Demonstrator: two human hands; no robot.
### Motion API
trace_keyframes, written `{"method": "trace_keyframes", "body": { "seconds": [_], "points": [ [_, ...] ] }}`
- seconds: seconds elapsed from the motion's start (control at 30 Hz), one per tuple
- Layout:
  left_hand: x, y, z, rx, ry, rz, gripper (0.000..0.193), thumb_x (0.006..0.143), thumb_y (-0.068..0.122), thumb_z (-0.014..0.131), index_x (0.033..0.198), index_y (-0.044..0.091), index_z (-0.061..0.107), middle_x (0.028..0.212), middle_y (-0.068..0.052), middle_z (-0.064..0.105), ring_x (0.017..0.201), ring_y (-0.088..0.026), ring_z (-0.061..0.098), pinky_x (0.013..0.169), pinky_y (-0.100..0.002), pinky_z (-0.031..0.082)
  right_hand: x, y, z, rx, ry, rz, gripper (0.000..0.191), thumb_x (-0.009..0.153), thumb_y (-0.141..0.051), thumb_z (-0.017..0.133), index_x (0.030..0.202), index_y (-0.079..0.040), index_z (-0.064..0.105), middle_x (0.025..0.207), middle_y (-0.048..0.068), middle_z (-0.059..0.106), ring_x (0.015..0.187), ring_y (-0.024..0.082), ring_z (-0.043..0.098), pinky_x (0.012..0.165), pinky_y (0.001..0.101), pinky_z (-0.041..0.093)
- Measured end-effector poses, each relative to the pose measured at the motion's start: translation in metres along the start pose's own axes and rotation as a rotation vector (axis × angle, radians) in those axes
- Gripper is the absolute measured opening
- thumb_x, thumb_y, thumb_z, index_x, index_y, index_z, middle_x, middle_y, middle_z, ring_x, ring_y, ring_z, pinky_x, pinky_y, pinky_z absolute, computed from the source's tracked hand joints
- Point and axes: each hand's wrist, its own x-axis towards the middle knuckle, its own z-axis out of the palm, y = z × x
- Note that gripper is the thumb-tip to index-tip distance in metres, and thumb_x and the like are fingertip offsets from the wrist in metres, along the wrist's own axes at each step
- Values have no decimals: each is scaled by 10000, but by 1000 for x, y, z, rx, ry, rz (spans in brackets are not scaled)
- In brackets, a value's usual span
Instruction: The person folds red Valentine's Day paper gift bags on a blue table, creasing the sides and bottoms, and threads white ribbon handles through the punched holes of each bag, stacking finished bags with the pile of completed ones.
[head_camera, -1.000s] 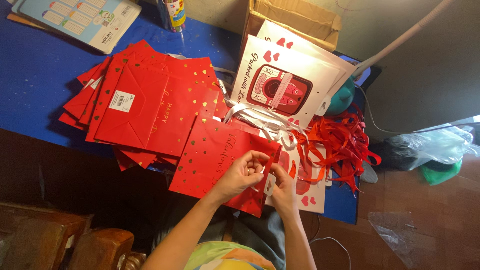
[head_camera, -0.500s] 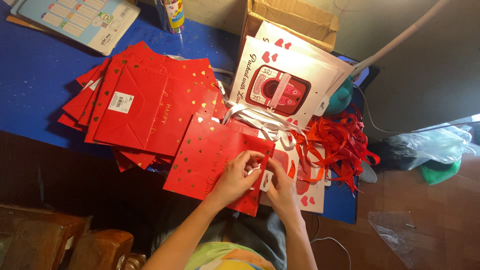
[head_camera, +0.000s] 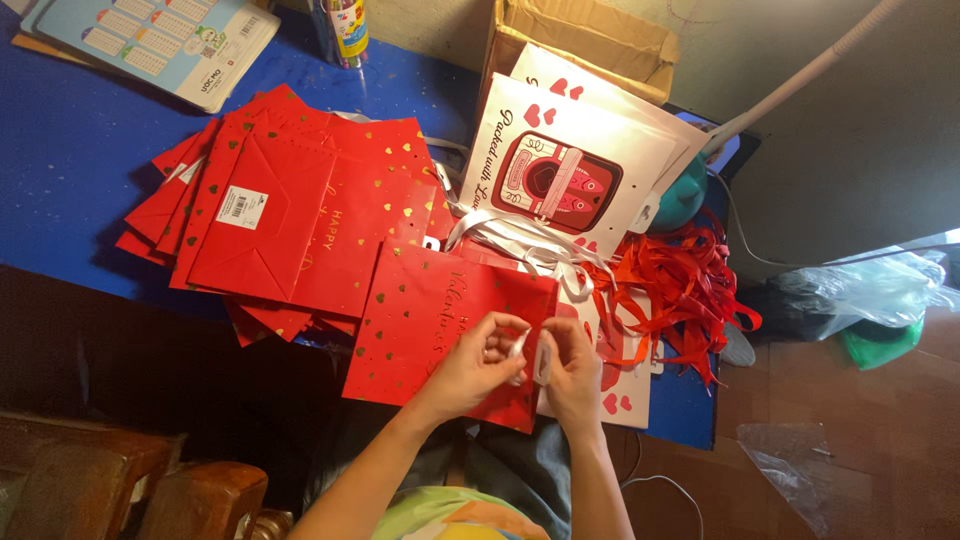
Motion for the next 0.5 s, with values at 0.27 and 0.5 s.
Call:
{"method": "trace_keyframes", "body": {
  "seconds": [0.27, 0.5],
  "points": [
    [0, 3, 3, -44, 6, -68, 422, 953, 80, 645, 1346, 44, 497, 984, -27, 647, 797, -77, 645, 708, -258, 571, 0, -7, 3, -27, 80, 81, 142, 982, -107, 622, 1100, -28, 621, 952, 17, 735, 828, 56, 653, 699, 229, 536],
    [-3, 20, -1, 783, 148, -56, 238, 878, 233, 822, 992, 49, 723, 737, -48, 689, 681, -131, 697, 643, -293, 522, -3, -9, 6, -146, 84, -21, 134, 1001, -111, 630, 1089, -12, 646, 915, 36, 713, 815, 62, 636, 709, 245, 529]
  ]
}}
